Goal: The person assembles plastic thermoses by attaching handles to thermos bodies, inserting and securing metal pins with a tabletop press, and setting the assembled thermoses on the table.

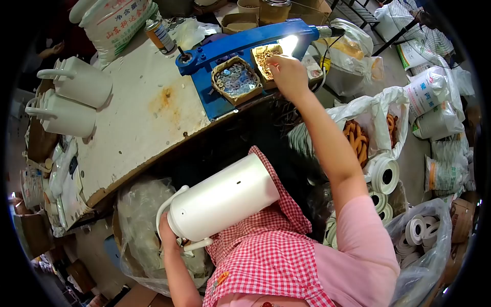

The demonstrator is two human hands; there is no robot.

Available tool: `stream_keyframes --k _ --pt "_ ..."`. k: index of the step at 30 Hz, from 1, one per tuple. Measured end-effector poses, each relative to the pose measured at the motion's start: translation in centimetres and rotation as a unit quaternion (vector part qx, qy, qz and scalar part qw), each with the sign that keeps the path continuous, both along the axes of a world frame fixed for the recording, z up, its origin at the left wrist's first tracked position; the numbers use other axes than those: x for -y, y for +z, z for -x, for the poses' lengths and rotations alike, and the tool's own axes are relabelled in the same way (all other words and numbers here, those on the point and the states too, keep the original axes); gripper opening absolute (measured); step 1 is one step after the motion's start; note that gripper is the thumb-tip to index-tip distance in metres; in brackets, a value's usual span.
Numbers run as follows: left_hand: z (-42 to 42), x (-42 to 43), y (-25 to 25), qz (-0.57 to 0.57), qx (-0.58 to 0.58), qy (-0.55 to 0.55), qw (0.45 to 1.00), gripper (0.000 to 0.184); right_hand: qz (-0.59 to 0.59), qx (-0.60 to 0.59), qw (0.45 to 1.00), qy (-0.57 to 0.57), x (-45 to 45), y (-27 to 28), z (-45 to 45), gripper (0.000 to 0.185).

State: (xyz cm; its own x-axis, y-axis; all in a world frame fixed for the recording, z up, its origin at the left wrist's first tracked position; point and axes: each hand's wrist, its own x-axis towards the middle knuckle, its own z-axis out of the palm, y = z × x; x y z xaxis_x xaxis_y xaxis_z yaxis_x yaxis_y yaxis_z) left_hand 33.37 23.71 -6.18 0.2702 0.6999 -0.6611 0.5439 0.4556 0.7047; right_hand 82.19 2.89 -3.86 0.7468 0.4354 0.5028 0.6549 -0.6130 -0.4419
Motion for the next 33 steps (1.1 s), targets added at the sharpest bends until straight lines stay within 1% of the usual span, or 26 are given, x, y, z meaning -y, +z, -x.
stream_keyframes --k 1,2,3,4,6,7,8,10,12,14,17,19,21,23,25,27,28,29,30,31,32,33 --pt "0.4 -0.2 -0.7 -0.006 0.040 0.000 0.999 0.044 0.105 -0.048 0.992 -0.042 -0.8 0.6 -0.9 0.016" --pt "0.9 -0.5 -1.9 -0.005 0.075 0.015 0.997 0.043 0.207 -0.069 0.974 -0.054 -2.0 -0.7 -3.0 0.016" --pt "0.7 -0.4 -1.6 -0.005 0.074 0.020 0.997 0.043 0.310 -0.090 0.944 -0.065 -2.7 -2.3 -4.7 0.016" --pt "0.3 -0.2 -1.0 -0.010 0.073 0.016 0.997 0.043 0.312 -0.089 0.944 -0.059 -2.9 -2.6 -5.3 0.016" --pt "0.2 -0.3 -1.3 -0.013 0.075 0.013 0.997 0.042 0.265 -0.167 0.950 -0.002 -2.8 -2.5 -6.3 0.015" --pt "0.7 -0.4 -2.0 -0.022 0.076 0.013 0.997 0.042 0.267 -0.165 0.949 0.000 -2.6 -2.3 -6.4 0.015" --pt "0.9 -0.5 -2.4 -0.031 0.077 0.013 0.996 0.042 0.243 -0.179 0.953 0.005 -2.3 -2.3 -6.3 0.015" --pt "0.0 -0.1 -1.3 -0.035 0.069 0.016 0.997 0.042 0.216 -0.196 0.956 0.008 -1.9 -1.8 -5.6 0.015" --pt "-0.4 -0.2 -1.2 -0.038 0.062 0.016 0.997 0.042 0.215 -0.201 0.956 0.006 -2.1 -1.3 -5.2 0.015" --pt "-0.2 -0.9 -1.7 -0.011 0.066 0.009 0.998 0.041 0.216 -0.206 0.954 0.001 -2.1 -1.5 -5.3 0.015" --pt "-0.1 -1.3 -2.8 -0.008 0.087 0.004 0.996 0.041 0.247 -0.191 0.950 0.001 -1.8 -1.8 -6.0 0.017" --pt "0.4 -1.5 -4.1 -0.021 0.086 0.005 0.996 0.041 0.319 -0.190 0.928 0.033 -2.1 -1.3 -6.4 0.020" --pt "0.8 -1.6 -4.3 -0.030 0.082 0.005 0.996 0.041 0.318 -0.212 0.922 0.057 -1.7 -2.2 -7.3 0.021" --pt "0.2 -1.7 -4.2 0.019 0.113 0.016 0.993 0.040 0.274 -0.248 0.926 0.080 -1.3 -3.2 -8.2 0.021" --pt "0.1 -1.8 -4.6 0.023 0.110 0.028 0.993 0.040 0.268 -0.239 0.931 0.060 -1.6 -1.5 -6.6 0.021" --pt "0.6 -2.1 -5.3 0.025 0.104 0.041 0.993 0.040 0.285 -0.223 0.932 -0.002 -2.3 0.3 -5.1 0.022" --pt "0.9 -2.3 -5.9 0.028 0.106 0.041 0.993 0.039 0.252 -0.206 0.945 -0.018 -2.0 -0.3 -5.1 0.022" --pt "1.2 -2.4 -6.5 0.030 0.108 0.041 0.993 0.039 0.253 -0.204 0.946 -0.016 -2.3 -0.6 -5.2 0.022" --pt "0.9 -2.1 -5.9 0.031 0.108 0.041 0.993 0.039 0.249 -0.195 0.949 0.004 -2.4 -0.8 -5.2 0.022" --pt "0.3 -1.7 -4.6 0.042 0.061 0.062 0.995 0.039 0.247 -0.189 0.950 0.014 -1.7 -1.1 -5.1 0.023" --pt "-1.2 -1.8 -4.0 0.058 0.016 0.062 0.996 0.040 0.264 -0.180 0.947 0.028 -1.7 -3.6 -6.6 0.026" --pt "-0.2 -2.3 -4.9 0.056 0.063 -0.034 0.996 0.043 0.292 -0.188 0.937 0.044 -2.1 -2.1 -5.9 0.030"
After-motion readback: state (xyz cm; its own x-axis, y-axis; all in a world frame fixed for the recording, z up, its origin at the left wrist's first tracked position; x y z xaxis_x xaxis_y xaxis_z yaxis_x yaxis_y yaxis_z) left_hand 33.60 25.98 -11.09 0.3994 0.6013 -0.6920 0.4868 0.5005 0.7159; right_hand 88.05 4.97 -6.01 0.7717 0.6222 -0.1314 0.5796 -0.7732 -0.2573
